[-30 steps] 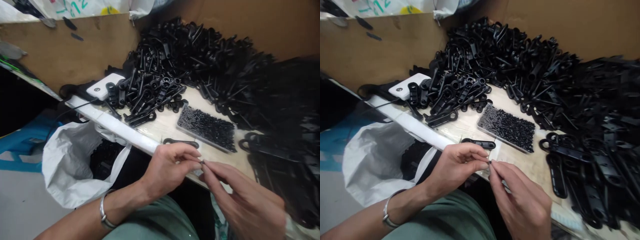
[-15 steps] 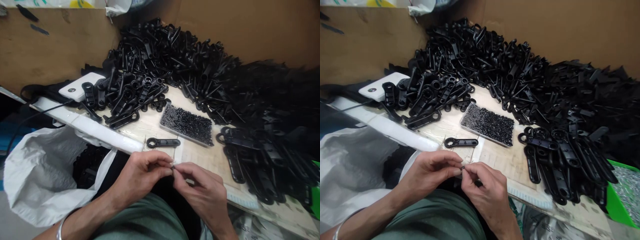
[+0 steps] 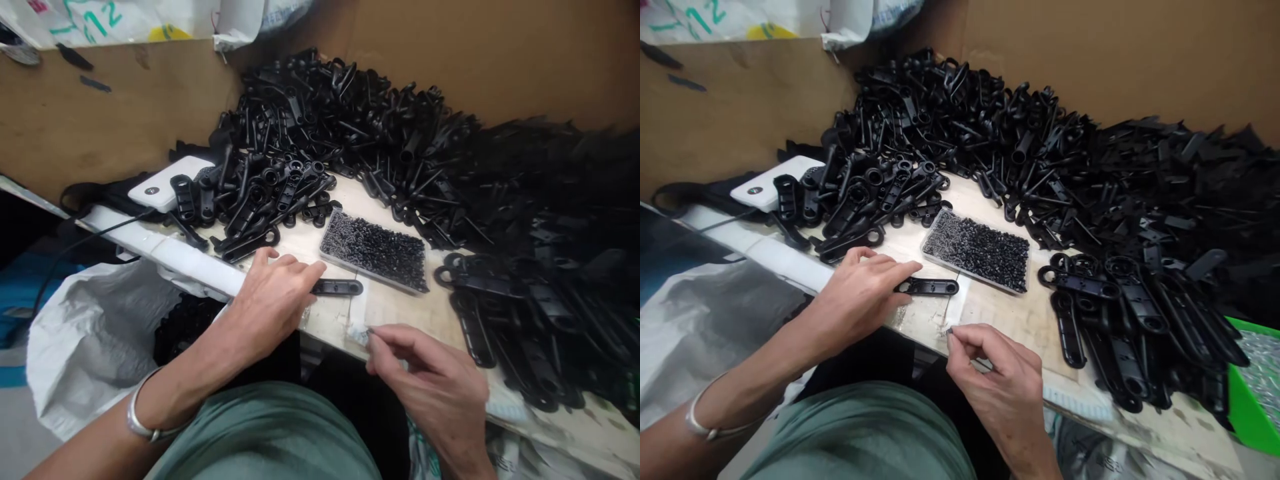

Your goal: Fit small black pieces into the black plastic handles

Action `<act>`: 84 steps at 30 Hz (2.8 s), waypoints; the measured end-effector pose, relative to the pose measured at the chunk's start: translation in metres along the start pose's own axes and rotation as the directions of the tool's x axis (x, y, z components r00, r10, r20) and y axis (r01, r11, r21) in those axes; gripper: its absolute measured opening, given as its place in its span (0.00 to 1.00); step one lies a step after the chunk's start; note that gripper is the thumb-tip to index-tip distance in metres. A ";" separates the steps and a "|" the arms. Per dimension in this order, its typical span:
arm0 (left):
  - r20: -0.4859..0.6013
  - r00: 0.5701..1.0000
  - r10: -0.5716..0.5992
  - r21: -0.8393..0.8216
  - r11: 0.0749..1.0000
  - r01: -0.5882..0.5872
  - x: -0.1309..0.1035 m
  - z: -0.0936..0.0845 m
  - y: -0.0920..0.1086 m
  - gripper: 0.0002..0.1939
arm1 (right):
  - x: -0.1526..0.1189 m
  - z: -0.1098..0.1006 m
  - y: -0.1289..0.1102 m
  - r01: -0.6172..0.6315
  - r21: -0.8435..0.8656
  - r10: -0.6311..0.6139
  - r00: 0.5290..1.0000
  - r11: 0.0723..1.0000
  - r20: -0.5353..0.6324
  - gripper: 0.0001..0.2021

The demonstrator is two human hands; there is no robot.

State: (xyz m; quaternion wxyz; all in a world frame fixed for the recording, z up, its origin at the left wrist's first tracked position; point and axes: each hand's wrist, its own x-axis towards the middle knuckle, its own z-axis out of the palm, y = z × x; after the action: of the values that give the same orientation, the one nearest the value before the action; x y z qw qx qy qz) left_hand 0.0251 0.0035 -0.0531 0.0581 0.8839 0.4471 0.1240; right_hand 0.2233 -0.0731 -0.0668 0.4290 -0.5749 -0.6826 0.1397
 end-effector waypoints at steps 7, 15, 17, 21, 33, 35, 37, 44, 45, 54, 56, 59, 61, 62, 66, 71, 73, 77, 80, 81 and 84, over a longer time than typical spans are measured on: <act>0.060 0.997 0.053 0.001 0.999 -0.053 -0.004 0.010 0.024 0.18 | -0.006 -0.012 0.013 -0.128 -0.032 0.125 0.988 0.991 -0.096 0.01; 0.125 0.911 0.393 0.110 0.907 -0.407 0.018 -0.005 0.013 0.23 | -0.011 -0.019 0.023 -0.184 -0.029 0.178 0.973 0.983 -0.146 0.01; 0.174 0.847 0.503 0.153 0.836 -0.527 0.028 -0.006 0.014 0.21 | -0.013 -0.020 0.024 -0.189 -0.025 0.183 0.971 0.982 -0.156 0.01; 0.146 0.776 0.613 0.157 0.760 -0.630 0.039 -0.001 0.025 0.10 | -0.017 -0.026 0.025 -0.226 0.019 0.225 0.954 0.974 -0.197 0.00; 0.028 0.953 0.301 0.239 0.924 -0.298 0.003 0.024 0.038 0.11 | -0.021 -0.030 0.029 -0.230 -0.028 0.218 0.950 0.973 -0.223 0.01; 0.002 0.967 0.255 0.081 0.964 -0.254 -0.002 0.025 0.035 0.12 | -0.017 -0.026 0.027 -0.188 -0.042 0.178 0.968 0.981 -0.176 0.02; -0.038 0.981 0.190 -0.077 0.978 -0.192 -0.005 0.027 0.034 0.11 | -0.013 -0.023 0.026 -0.145 -0.061 0.135 0.981 0.988 -0.142 0.03; -0.076 0.996 0.053 -0.287 0.955 -0.073 -0.005 0.033 0.033 0.12 | -0.001 -0.014 0.025 -0.008 -0.176 0.007 1.000 0.984 -0.005 0.05; -0.076 0.996 0.042 -0.305 0.950 -0.063 -0.005 0.033 0.033 0.12 | 0.001 -0.012 0.025 0.017 -0.189 -0.015 1.000 0.982 0.015 0.06; -0.121 0.993 -0.011 -0.424 0.905 -0.041 -0.009 0.036 0.036 0.15 | 0.015 -0.006 0.025 0.204 -0.307 -0.160 0.973 0.930 0.164 0.07; -0.132 0.991 -0.012 -0.432 0.901 -0.047 -0.009 0.037 0.036 0.15 | 0.016 -0.006 0.025 0.223 -0.315 -0.164 0.965 0.923 0.204 0.08; -0.137 0.991 -0.010 -0.449 0.892 -0.053 -0.010 0.038 0.035 0.15 | 0.019 -0.007 0.024 0.224 -0.329 -0.133 0.952 0.917 0.276 0.09; -0.130 0.992 -0.010 -0.459 0.887 -0.051 -0.010 0.039 0.035 0.15 | 0.021 -0.007 0.023 0.229 -0.348 -0.110 0.938 0.909 0.329 0.09; -0.123 0.992 -0.011 -0.462 0.885 -0.047 -0.010 0.039 0.035 0.16 | 0.022 -0.007 0.022 0.239 -0.363 -0.105 0.930 0.901 0.353 0.09; -0.127 0.992 0.000 -0.473 0.879 -0.060 -0.009 0.040 0.035 0.15 | 0.028 -0.008 0.016 0.320 -0.430 -0.108 0.888 0.845 0.447 0.09; -0.152 0.988 -0.006 -0.474 0.878 -0.068 -0.008 0.040 0.036 0.14 | 0.039 -0.011 0.008 0.301 -0.459 0.010 0.827 0.836 0.562 0.09; -0.142 0.990 -0.010 -0.487 0.871 -0.061 -0.008 0.039 0.036 0.13 | 0.045 -0.014 0.007 0.271 -0.418 0.045 0.792 0.867 0.608 0.10; -0.140 0.990 -0.025 -0.504 0.862 -0.049 -0.008 0.041 0.035 0.12 | 0.056 -0.017 0.009 0.142 -0.319 0.096 0.773 0.937 0.627 0.12; -0.147 0.989 -0.027 -0.507 0.860 -0.052 -0.009 0.043 0.035 0.13 | 0.060 -0.017 0.010 0.092 -0.328 0.134 0.786 0.940 0.604 0.12; -0.149 0.989 -0.025 -0.511 0.858 -0.055 -0.009 0.044 0.035 0.14 | 0.060 -0.016 0.010 0.089 -0.340 0.145 0.783 0.936 0.605 0.12; -0.164 0.986 -0.021 -0.527 0.847 -0.069 -0.008 0.045 0.034 0.15 | 0.060 -0.014 0.007 0.105 -0.393 0.182 0.758 0.914 0.626 0.12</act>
State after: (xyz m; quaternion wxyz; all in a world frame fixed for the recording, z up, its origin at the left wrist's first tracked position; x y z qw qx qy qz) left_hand 0.0592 -0.0228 -0.0909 0.2618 0.8257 0.3875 0.3155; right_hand 0.2402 -0.0212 -0.0375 0.0334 -0.5803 -0.7899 0.1955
